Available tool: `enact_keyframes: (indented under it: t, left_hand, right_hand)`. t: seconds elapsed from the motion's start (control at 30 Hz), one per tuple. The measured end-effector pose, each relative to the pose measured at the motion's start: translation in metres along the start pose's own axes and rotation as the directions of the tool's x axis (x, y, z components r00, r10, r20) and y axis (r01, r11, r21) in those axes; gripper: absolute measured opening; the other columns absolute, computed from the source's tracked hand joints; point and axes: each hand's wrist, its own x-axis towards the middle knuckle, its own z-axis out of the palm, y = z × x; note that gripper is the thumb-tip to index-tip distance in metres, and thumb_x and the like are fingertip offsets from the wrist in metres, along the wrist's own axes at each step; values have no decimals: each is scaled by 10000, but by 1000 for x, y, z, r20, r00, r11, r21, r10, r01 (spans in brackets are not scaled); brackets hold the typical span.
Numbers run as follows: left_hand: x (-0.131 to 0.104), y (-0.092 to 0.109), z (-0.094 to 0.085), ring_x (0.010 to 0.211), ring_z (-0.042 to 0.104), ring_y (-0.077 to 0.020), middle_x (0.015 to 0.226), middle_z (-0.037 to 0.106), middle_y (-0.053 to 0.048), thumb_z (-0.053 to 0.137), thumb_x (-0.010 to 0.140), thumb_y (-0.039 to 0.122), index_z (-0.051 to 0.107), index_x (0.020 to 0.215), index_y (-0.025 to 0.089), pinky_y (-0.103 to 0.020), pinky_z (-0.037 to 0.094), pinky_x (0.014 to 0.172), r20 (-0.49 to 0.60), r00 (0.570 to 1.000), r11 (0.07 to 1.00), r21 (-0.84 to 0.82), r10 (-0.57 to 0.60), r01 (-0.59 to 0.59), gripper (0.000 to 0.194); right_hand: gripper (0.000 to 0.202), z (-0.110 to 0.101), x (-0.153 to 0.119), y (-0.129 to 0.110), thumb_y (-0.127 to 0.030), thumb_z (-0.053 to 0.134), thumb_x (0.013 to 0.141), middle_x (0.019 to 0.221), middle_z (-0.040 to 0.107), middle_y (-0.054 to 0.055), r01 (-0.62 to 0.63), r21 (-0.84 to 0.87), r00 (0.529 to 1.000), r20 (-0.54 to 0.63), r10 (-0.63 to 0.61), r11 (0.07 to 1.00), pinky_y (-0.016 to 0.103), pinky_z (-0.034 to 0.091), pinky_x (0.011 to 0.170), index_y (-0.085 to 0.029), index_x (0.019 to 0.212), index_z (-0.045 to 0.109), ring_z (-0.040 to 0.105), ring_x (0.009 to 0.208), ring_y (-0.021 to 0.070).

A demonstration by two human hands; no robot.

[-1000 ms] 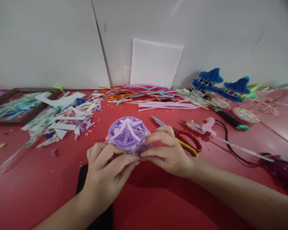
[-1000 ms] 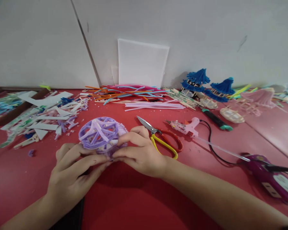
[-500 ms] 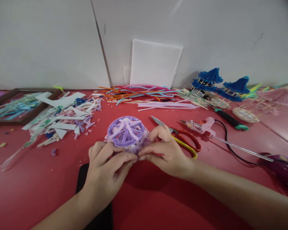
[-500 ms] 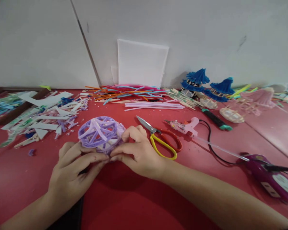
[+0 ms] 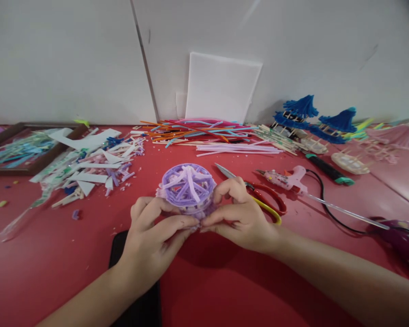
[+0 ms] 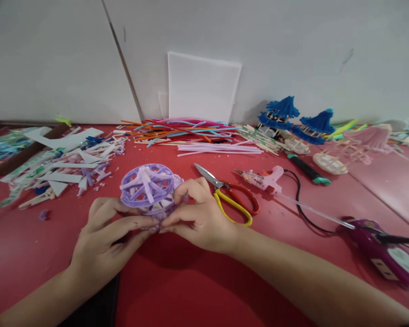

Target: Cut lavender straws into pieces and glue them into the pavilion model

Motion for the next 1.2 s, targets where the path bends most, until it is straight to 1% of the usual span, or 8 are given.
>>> enact_keyframes:
  t: [0.1,0.2,0.47,0.6,0.73,0.83,1.03,1.2]
  left_hand:
    - [0,-1,1,750,567,-175,777,605,-2,678,810,206,725,860,327,-362,403,696,-16,1000,1000,0,-2,2,140]
    - [0,-1,1,754,558,-180,768,601,-2,666,809,199,735,823,337,-369,402,696,-3,1000,999,-23,-27,27,155]
    - [1,0,-3,776,496,-199,786,536,-10,673,802,225,737,784,345,-374,355,691,57,996,997,-19,-68,69,137]
    - [2,1,-3,757,493,-187,784,508,-7,655,813,219,742,806,347,-376,332,694,54,997,999,-6,-46,47,154]
    - [2,-1,-1,750,499,-185,763,519,-7,677,806,271,743,800,342,-365,355,691,42,996,997,-24,-74,75,98]
    - [3,-2,-1,754,505,-187,749,533,-11,687,798,323,744,784,336,-348,380,674,52,994,995,-41,-93,95,60]
    - [3,0,-2,743,505,-179,744,536,-5,689,798,316,742,773,331,-341,377,678,34,996,996,-34,-85,86,60]
    - [3,1,-2,770,533,-185,777,565,-3,693,791,262,724,788,314,-375,361,740,30,998,998,0,-61,61,60]
  right_hand:
    - [65,1,1,-5,-237,733,787,884,497,28,-77,11,997,20,77,997,358,400,860,-235,727,759,500,914,175]
    - [62,2,1,-8,-224,729,790,888,489,27,-114,14,993,34,113,993,360,400,857,-242,741,763,498,921,180]
    - [118,-6,-3,3,-297,689,833,843,515,22,2,32,999,54,-3,999,326,418,784,-195,869,737,534,827,150]
    - [84,-11,-3,12,-257,682,840,837,550,24,31,16,998,60,-32,999,315,435,791,-183,847,720,545,821,142]
    - [80,-12,0,12,-255,675,846,825,550,17,51,39,997,62,-53,998,320,453,796,-212,817,735,543,824,139]
    - [55,-11,2,8,-221,695,826,822,547,17,12,61,996,88,-18,998,341,453,810,-214,795,740,536,847,152]
    - [68,-11,5,-5,-141,712,791,843,558,25,-118,9,986,116,116,993,377,432,808,-201,761,726,531,856,173]
    - [31,-12,3,-5,-192,709,809,836,557,17,-104,25,990,100,101,994,358,442,787,-213,798,729,542,840,160]
